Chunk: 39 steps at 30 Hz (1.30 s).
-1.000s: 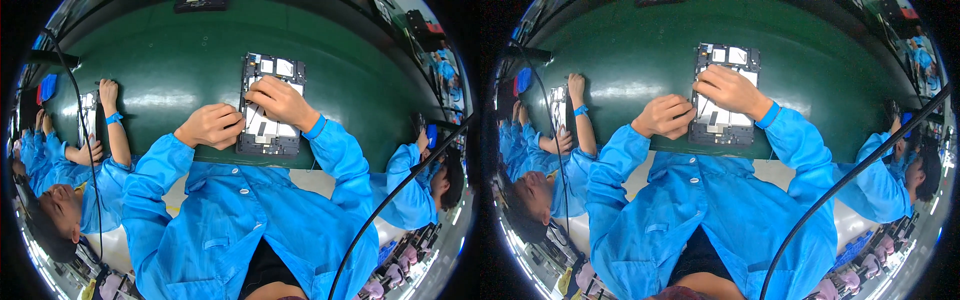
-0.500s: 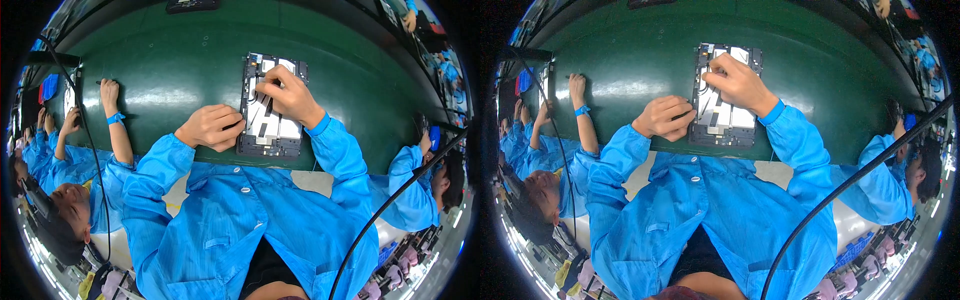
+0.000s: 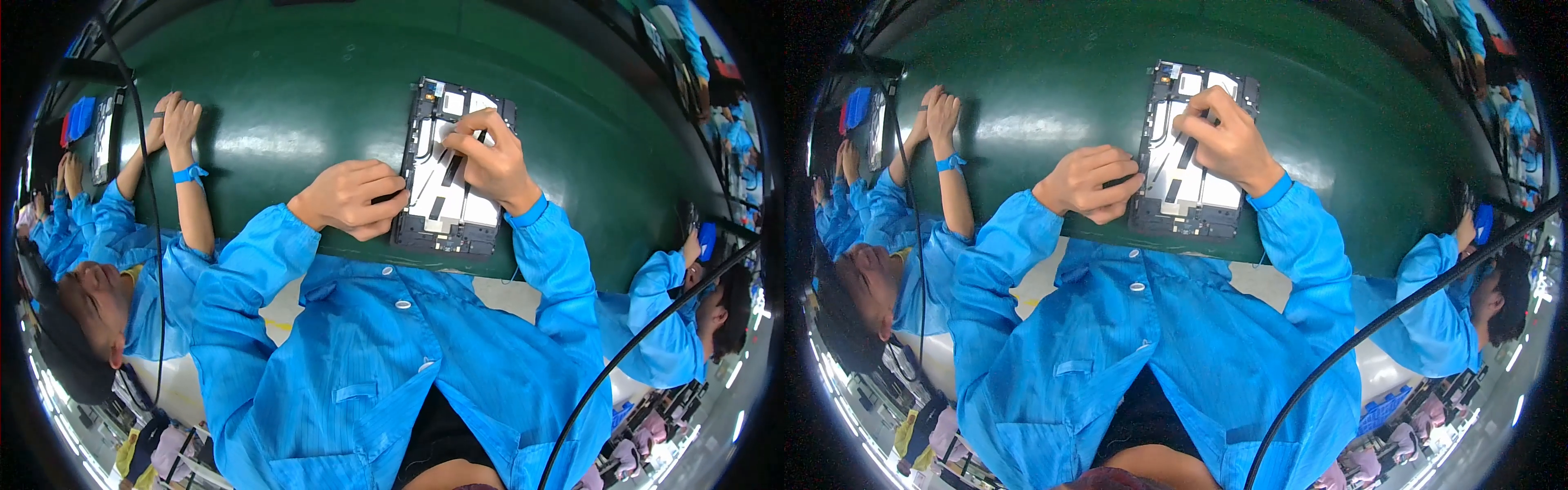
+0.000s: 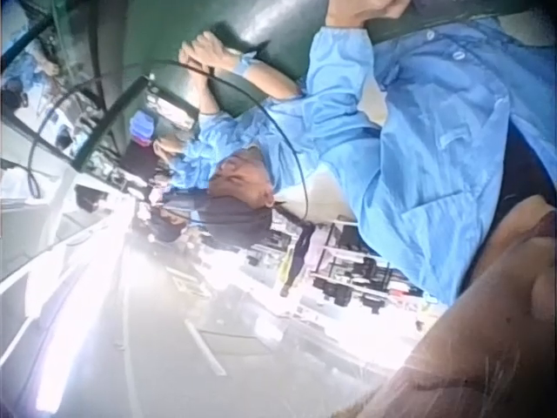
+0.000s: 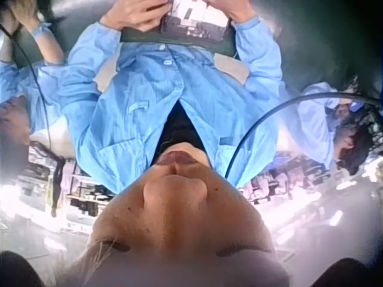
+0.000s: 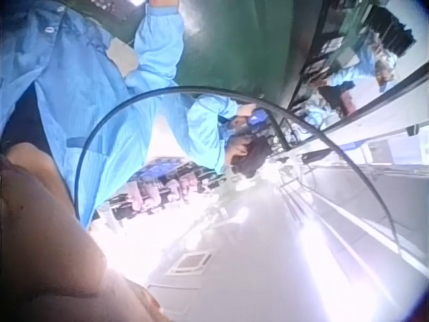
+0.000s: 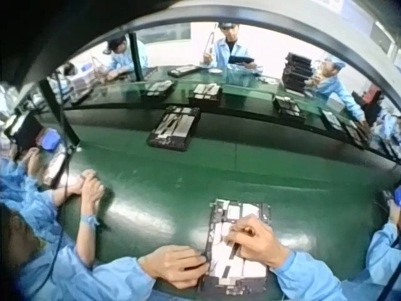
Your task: The person assembles a tablet device by connecting internal ribbon cables and electronic components to a tablet chassis, using tweezers to manipulate the small parts.
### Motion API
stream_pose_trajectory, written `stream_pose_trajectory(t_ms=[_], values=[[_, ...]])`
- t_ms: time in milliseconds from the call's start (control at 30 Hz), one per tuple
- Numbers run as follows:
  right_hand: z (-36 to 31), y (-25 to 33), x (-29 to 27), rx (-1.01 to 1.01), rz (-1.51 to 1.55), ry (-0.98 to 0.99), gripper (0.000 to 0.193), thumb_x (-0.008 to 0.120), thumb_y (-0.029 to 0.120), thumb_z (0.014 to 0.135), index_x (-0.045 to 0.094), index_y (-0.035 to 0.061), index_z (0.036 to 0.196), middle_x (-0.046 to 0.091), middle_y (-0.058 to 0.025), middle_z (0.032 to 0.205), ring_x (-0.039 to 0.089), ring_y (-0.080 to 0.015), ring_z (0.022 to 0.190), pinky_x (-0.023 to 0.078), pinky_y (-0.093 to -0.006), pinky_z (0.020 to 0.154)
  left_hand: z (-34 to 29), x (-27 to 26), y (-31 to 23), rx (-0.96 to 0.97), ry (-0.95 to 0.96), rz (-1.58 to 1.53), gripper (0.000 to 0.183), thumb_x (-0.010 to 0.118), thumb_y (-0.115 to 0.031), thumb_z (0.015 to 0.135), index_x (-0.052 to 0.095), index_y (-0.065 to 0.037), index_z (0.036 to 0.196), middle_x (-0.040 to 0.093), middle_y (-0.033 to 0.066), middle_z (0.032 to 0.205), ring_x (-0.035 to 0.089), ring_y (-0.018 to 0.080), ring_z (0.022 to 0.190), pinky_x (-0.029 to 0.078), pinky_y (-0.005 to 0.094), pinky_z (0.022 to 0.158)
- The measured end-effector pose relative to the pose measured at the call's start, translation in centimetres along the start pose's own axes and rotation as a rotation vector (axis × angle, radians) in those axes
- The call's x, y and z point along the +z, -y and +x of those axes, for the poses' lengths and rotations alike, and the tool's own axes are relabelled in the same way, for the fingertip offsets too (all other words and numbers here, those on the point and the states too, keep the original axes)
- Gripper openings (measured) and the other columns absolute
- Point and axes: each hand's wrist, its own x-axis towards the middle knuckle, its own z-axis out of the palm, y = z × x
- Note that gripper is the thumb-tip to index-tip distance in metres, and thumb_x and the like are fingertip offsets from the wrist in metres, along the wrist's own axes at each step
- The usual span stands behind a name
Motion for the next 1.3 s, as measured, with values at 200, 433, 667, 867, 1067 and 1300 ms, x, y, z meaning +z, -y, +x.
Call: stream_pose_trajectory(t_ms=[200,433,667,867,1067,1300], values=[[-0.2,-0.1,0.0,-0.003,0.014,-0.017,0.041,0.067,-0.015,0.061,0.077,0.0062,0.095,0.064,-0.0094,0.099,0.070,-0.0272,0.089,0.059,-0.0371,0.069,-0.1,0.1,0.0,-0.005,0.005,-0.020,0.041,0.075,-0.014,0.068,0.077,0.001,0.107,0.071,0.0157,0.103,0.072,0.0304,0.087,0.062,0.0404,0.075],[0.5,0.1,-0.2,0.056,0.069,0.033,0.035,0.068,-0.017,0.067,0.076,0.0041,0.094,0.063,-0.0110,0.100,0.070,-0.0286,0.087,0.059,-0.0387,0.072,-0.2,0.1,0.1,-0.029,0.002,-0.052,0.045,0.076,-0.013,0.065,0.076,0.000,0.108,0.071,0.0154,0.103,0.072,0.0304,0.087,0.061,0.0405,0.074],[0.3,0.0,0.1,0.149,0.120,0.069,0.030,0.071,-0.017,0.072,0.074,0.0021,0.094,0.061,-0.0118,0.099,0.068,-0.0272,0.082,0.058,-0.0394,0.070,0.1,0.3,0.3,-0.050,-0.006,-0.075,0.040,0.077,-0.011,0.065,0.077,-0.001,0.104,0.071,0.0146,0.104,0.072,0.0301,0.085,0.061,0.0405,0.071],[-0.1,0.0,0.1,0.148,0.108,0.082,0.034,0.073,-0.015,0.072,0.073,0.0036,0.101,0.058,-0.0116,0.099,0.066,-0.0298,0.088,0.057,-0.0408,0.071,0.5,0.1,0.3,-0.037,0.018,-0.090,0.034,0.078,-0.012,0.068,0.077,-0.002,0.100,0.070,0.0135,0.103,0.072,0.0305,0.087,0.062,0.0408,0.072],[0.3,0.1,0.1,0.171,0.084,0.086,0.029,0.073,-0.011,0.078,0.073,0.0043,0.102,0.059,-0.0115,0.100,0.066,-0.0320,0.090,0.057,-0.0419,0.076,0.7,0.1,1.1,0.050,0.050,-0.082,0.032,0.079,-0.012,0.069,0.075,-0.001,0.100,0.070,0.0140,0.102,0.072,0.0305,0.086,0.062,0.0399,0.070],[0.4,0.6,0.1,0.149,0.048,0.090,0.025,0.076,-0.008,0.079,0.074,0.0039,0.101,0.060,-0.0116,0.102,0.068,-0.0323,0.092,0.058,-0.0420,0.076,1.2,0.3,1.4,0.045,0.033,-0.041,0.027,0.078,-0.010,0.068,0.073,-0.003,0.094,0.069,0.0107,0.095,0.069,0.0265,0.076,0.059,0.0364,0.061]])
